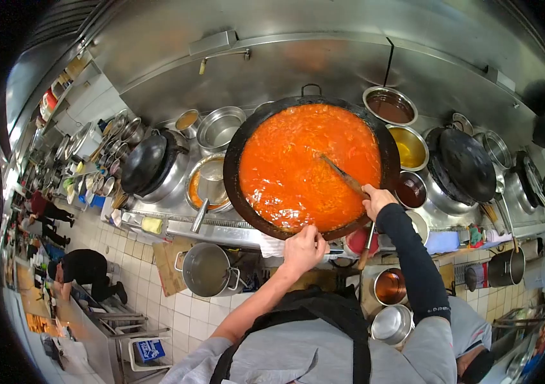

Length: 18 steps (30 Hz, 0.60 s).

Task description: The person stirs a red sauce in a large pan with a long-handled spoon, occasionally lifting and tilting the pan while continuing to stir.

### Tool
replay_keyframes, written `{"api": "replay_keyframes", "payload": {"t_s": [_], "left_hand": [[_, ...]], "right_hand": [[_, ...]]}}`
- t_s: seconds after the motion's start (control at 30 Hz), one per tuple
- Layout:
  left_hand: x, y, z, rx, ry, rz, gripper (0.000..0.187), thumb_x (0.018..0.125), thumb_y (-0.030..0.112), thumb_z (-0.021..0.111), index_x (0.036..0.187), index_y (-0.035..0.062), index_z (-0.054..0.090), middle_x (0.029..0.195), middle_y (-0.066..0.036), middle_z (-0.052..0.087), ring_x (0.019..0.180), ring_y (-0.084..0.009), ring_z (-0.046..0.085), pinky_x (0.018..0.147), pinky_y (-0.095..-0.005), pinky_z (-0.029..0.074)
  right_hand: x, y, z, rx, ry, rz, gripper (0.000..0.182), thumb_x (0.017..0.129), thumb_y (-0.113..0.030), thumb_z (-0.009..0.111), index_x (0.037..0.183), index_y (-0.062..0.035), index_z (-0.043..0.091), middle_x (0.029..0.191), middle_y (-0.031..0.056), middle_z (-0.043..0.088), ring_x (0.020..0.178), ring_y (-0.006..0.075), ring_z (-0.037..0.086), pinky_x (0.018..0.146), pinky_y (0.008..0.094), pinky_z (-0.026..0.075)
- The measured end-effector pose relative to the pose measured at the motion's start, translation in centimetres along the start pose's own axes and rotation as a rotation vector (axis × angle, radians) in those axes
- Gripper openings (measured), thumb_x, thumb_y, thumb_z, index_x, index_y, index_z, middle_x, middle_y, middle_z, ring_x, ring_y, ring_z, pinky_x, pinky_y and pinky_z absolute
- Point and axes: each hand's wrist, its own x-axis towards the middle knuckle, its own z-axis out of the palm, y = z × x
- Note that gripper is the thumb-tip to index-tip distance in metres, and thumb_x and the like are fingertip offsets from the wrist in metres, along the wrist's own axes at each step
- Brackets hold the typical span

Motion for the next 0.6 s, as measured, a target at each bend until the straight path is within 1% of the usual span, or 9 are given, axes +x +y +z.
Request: {"api": "replay_keyframes", "payload": {"t_s": [0.1,0.13,0.23,0.27,0.37,0.6], "left_hand": [[-0.1,-0.1,0.3,-0.006,0.024,0.01,0.016,0.096,0.016,0.072,0.097,0.0059,0.06,0.082,-0.016,0.072,0.064,-0.0384,0.075,0.057,-0.0513,0.062],[-0.1,-0.1,0.4,-0.011,0.033,0.019,0.016,0.096,0.016,0.072,0.097,0.0058,0.06,0.082,-0.016,0.072,0.064,-0.0384,0.074,0.057,-0.0513,0.061],[-0.1,-0.2,0.4,-0.01,0.05,0.034,0.016,0.096,0.016,0.072,0.096,0.0057,0.059,0.081,-0.016,0.071,0.064,-0.0385,0.074,0.057,-0.0514,0.061],[-0.1,-0.2,0.4,0.0,0.045,0.032,0.016,0.096,0.016,0.072,0.096,0.0056,0.059,0.081,-0.017,0.071,0.064,-0.0386,0.074,0.057,-0.0515,0.061],[0.0,-0.1,0.3,0.002,0.042,0.032,0.016,0.096,0.016,0.071,0.096,0.0054,0.059,0.081,-0.017,0.071,0.064,-0.0391,0.074,0.057,-0.0522,0.061],[0.0,0.1,0.0,-0.002,0.014,0.005,0.017,0.097,0.016,0.07,0.096,0.0051,0.057,0.082,-0.019,0.073,0.065,-0.0412,0.074,0.059,-0.0539,0.061]], "right_hand": [[1.9,-0.8,1.3,0.067,0.018,-0.022,0.041,0.1,-0.017,0.077,0.139,-0.0094,0.067,0.104,0.0324,0.077,0.104,0.0534,0.074,0.091,0.0563,0.061],[2.5,-0.4,2.0,0.126,0.041,-0.05,0.042,0.1,-0.018,0.079,0.139,-0.0086,0.068,0.111,0.0333,0.077,0.11,0.0524,0.074,0.096,0.0541,0.061],[3.2,-0.8,2.9,0.217,0.022,0.013,0.044,0.099,-0.017,0.079,0.141,-0.0069,0.069,0.119,0.0332,0.077,0.117,0.0512,0.074,0.102,0.0514,0.06],[3.4,-0.8,3.3,0.229,-0.006,0.028,0.046,0.099,-0.016,0.079,0.143,-0.0056,0.068,0.125,0.0311,0.077,0.123,0.0492,0.073,0.105,0.0491,0.059],[2.9,-0.8,4.1,0.296,-0.008,-0.038,0.045,0.1,-0.015,0.078,0.142,-0.0041,0.068,0.129,0.0286,0.078,0.124,0.0473,0.074,0.106,0.0478,0.058],[-1.1,-2.8,2.0,0.316,-0.135,-0.027,0.043,0.1,-0.015,0.078,0.139,-0.0001,0.068,0.132,0.0256,0.078,0.127,0.0432,0.074,0.109,0.044,0.058]]}}
